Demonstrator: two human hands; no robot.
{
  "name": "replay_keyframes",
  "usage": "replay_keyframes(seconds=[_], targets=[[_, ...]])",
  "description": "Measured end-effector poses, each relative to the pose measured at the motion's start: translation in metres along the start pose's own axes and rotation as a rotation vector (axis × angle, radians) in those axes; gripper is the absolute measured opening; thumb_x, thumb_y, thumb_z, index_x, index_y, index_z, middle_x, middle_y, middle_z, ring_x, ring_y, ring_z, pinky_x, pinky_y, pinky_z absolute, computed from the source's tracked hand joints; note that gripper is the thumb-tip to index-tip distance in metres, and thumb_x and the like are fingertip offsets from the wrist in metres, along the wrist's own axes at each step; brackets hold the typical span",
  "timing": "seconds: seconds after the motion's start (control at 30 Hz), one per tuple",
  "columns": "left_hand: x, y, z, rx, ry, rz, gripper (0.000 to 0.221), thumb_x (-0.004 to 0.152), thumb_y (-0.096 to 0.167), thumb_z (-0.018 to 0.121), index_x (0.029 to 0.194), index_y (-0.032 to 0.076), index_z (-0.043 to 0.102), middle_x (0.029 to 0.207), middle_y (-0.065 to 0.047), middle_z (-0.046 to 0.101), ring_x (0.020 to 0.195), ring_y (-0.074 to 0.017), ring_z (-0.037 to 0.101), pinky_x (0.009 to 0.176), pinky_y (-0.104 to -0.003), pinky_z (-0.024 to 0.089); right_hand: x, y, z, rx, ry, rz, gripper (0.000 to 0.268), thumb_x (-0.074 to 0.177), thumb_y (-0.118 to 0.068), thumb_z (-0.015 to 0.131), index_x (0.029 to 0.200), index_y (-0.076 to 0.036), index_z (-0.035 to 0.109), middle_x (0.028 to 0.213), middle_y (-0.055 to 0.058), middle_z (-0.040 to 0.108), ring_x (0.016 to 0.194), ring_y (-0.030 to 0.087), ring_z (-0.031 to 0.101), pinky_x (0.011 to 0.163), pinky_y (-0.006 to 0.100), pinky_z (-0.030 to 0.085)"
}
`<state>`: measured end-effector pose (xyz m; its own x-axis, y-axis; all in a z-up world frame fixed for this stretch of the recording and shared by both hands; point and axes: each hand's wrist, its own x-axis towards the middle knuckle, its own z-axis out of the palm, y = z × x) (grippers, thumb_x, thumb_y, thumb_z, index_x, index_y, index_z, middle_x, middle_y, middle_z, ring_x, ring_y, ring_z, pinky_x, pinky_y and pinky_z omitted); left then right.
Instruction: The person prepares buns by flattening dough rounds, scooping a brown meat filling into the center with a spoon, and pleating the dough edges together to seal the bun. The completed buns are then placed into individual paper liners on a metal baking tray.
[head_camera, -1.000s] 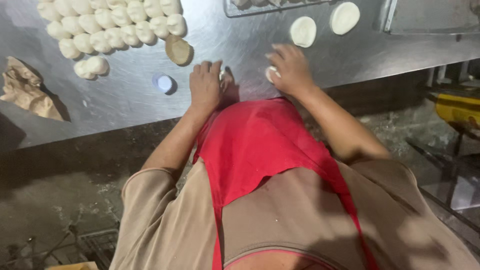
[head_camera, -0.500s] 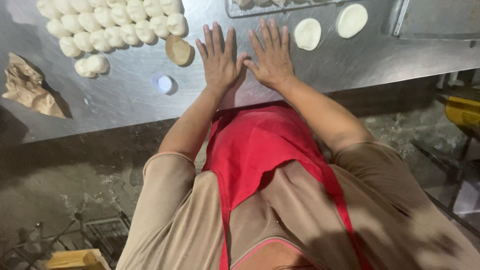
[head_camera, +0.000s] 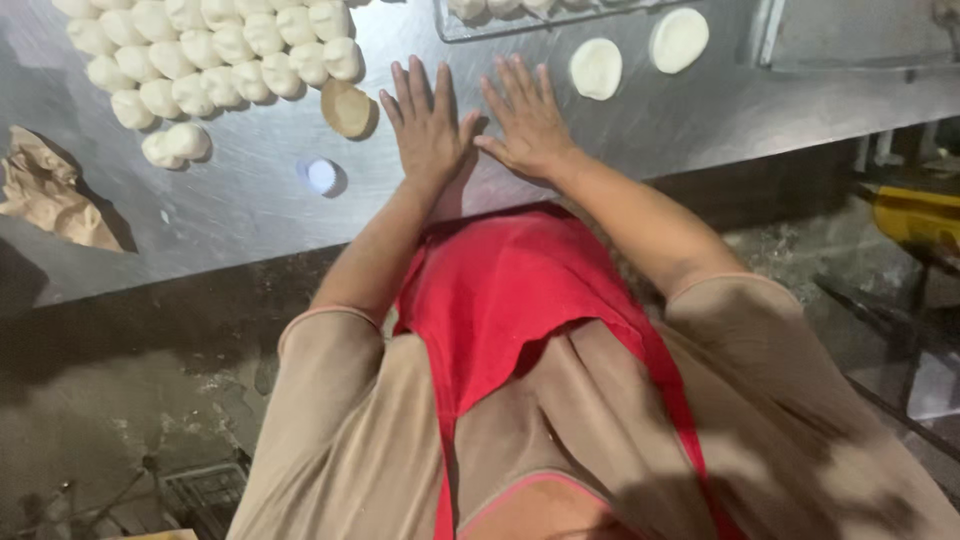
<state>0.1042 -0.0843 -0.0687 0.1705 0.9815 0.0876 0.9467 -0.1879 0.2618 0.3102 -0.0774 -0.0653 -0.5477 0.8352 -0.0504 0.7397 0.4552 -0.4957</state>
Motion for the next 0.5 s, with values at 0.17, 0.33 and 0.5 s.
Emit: replay_keyframes(seconds=[0.17,0.33,0.5], targets=[[-0.026,-0.005,-0.011,-0.137,-0.048,-0.043,0.054,0.097,0.038,0.07,0.134,0.001,0.057,0.139,-0.029,0.051,0.13,-0.0496,0.045,0.109,-0.058,0.038,-0.044,0.016,-0.004,0.139,0.002,-0.01,0.069,0.097,-0.03,0.065,0.154,0.001,0.042,0.152,0.027,0.05,0.143,0.045,0.044,0.118,0.049,0.037],[-0.028,-0.014,-0.029,-0.132,-0.281,-0.072,0.022,0.09,0.026,0.069,0.098,0.005,0.068,0.102,-0.019,0.069,0.102,-0.0399,0.06,0.089,-0.051,0.051,-0.05,0.025,0.0,0.115,0.049,0.049,0.032,0.091,-0.014,0.067,0.121,-0.003,0.063,0.121,0.02,0.065,0.116,0.041,0.06,0.095,0.049,0.05],[-0.019,0.004,-0.061,-0.164,-0.292,-0.018,0.026,0.089,0.028,0.076,0.09,0.003,0.067,0.091,-0.021,0.068,0.085,-0.0419,0.062,0.073,-0.052,0.05,-0.046,0.028,-0.026,0.278,0.008,-0.019,0.015,0.091,-0.016,0.071,0.096,-0.003,0.065,0.099,0.02,0.068,0.097,0.043,0.063,0.081,0.053,0.049]])
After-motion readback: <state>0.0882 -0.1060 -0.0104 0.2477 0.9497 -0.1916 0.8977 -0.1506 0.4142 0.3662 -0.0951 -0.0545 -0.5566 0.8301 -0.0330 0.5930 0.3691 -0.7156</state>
